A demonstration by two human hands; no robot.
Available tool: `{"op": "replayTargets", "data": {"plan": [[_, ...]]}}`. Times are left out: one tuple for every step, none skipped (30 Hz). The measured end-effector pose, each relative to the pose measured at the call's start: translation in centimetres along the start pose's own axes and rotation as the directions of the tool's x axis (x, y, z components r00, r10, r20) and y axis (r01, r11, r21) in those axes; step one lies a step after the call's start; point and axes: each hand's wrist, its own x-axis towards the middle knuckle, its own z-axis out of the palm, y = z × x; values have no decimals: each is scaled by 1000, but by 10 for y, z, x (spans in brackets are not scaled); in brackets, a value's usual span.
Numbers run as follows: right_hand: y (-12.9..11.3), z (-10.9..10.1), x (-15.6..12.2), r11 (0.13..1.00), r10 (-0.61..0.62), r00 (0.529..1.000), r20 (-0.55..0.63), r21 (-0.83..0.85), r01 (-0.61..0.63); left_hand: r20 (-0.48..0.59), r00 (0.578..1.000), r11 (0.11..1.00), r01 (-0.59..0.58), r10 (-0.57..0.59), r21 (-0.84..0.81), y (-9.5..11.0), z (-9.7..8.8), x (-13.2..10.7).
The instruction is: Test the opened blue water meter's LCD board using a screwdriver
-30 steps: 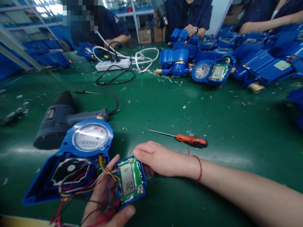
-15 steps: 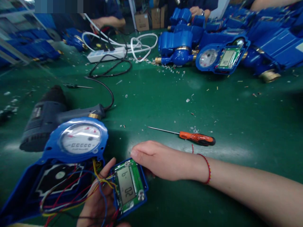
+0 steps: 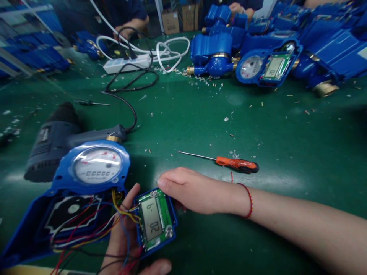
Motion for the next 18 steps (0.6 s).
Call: {"op": "replayTargets", "data": {"plan": [[0,2,0,1000,4,1000,0,8,-4,-3,1000,1000,-8,8,25,1,2,1],[-1,3,0,1000,6,1000,-2,16,-6,-12,1000,999,-19,20,49,2,4,3],[-3,5,0,1000,7,1000,-1,19,-7,-24,999,997,-34,35,68,2,6,4],[-5,6,-1,1000,14,1000,-1,18,-13,-39,998,995,-51,54,84,3,8,5],[-8,6,-2,1000,12,1000,-11,2,-12,-59,996,993,-66,72,98,2,10,6],[-11,4,-5,999,1,999,-39,-42,-3,-84,993,990,-75,85,116,2,11,7],[-13,1,-8,993,-25,996,-88,-115,15,-111,990,988,-75,90,135,1,12,7],[-15,-3,-13,977,-69,985,-156,-211,35,-136,987,986,-65,87,155,0,12,7],[-15,-9,-19,945,-126,965,-229,-323,46,-156,985,984,-48,76,173,-2,12,8],[-12,-16,-26,896,-189,936,-295,-442,42,-170,984,981,-29,61,190,-3,11,8],[-8,-23,-33,831,-244,908,-342,-557,13,-178,983,979,-14,51,203,-4,10,8],[-1,-30,-41,758,-267,890,-370,-651,-44,-184,982,976,-10,51,216,-5,9,9],[7,-36,-49,672,-281,882,-378,-734,-101,-191,980,973,-14,59,230,-6,8,9],[17,-41,-56,583,-271,884,-381,-796,-164,-198,978,969,-21,72,248,-6,8,9],[27,-45,-63,507,-257,887,-385,-835,-215,-205,975,964,-32,88,264,-6,7,9],[35,-47,-68,447,-252,888,-386,-860,-247,-214,972,960,-40,103,278,-6,7,9],[43,-48,-73,412,-243,889,-389,-871,-269,-223,969,957,-43,110,287,-5,8,9],[47,-49,-76,402,-241,890,-388,-874,-272,-229,967,957,-40,108,287,-4,9,9]]}}
